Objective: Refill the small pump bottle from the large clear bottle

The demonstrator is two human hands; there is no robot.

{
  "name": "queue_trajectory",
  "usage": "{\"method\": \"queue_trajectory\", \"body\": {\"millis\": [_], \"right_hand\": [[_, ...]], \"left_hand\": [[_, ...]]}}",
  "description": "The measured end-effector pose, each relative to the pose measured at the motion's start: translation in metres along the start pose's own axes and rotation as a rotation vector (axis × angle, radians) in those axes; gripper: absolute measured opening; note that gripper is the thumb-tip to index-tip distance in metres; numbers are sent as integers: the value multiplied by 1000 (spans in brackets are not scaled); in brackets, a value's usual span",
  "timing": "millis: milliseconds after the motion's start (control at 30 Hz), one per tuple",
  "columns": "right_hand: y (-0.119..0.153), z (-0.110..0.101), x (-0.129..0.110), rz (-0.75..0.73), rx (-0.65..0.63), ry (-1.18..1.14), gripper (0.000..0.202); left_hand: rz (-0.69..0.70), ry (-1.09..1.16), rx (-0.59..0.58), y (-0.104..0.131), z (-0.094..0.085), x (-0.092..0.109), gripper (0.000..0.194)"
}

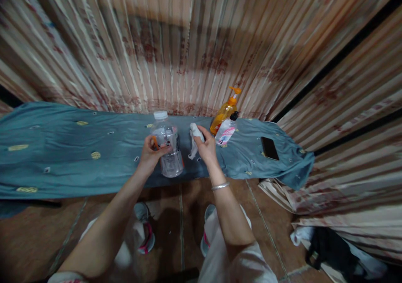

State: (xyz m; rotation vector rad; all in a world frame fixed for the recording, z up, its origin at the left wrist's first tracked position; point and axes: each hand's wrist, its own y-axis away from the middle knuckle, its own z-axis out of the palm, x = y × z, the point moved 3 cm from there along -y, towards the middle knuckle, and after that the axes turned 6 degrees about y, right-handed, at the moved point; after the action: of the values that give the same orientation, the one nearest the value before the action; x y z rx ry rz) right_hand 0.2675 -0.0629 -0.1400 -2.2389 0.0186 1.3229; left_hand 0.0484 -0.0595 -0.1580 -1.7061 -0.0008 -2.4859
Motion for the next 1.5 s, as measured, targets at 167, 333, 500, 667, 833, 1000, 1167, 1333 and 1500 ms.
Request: {"method": "queue_trajectory", "body": {"millis": [167,333,500,667,833,1000,1167,1333,1500], "right_hand": [[12,2,-49,-217,-25,-94,45],[8,6,-40,-15,-79,-257,42],[6,4,-19,374,-180,-510,49],[12,5,-16,348,-148,-515,52],[20,8,-17,176,-91,-348,54],[25,12,-27,51,-98,-271,57],[20,11,-19,323,-138,-470,60],[19,10,-11,473,-176,-554,57],[23,12,-15,269,-124,-432,56]], "left_hand": [[-51,-30,-57,11,19,-5,78],[-186,149,-140,25,27,-6,62],[-301,267,-219,37,29,-13,48],[-291,283,-142,33,25,-21,51],[-266,257,-66,30,21,-24,55],[-192,183,-90,32,24,-20,65],[-300,227,-192,42,26,-14,58],[-490,386,-282,55,33,-18,56],[-411,394,-98,45,28,-22,58]]}}
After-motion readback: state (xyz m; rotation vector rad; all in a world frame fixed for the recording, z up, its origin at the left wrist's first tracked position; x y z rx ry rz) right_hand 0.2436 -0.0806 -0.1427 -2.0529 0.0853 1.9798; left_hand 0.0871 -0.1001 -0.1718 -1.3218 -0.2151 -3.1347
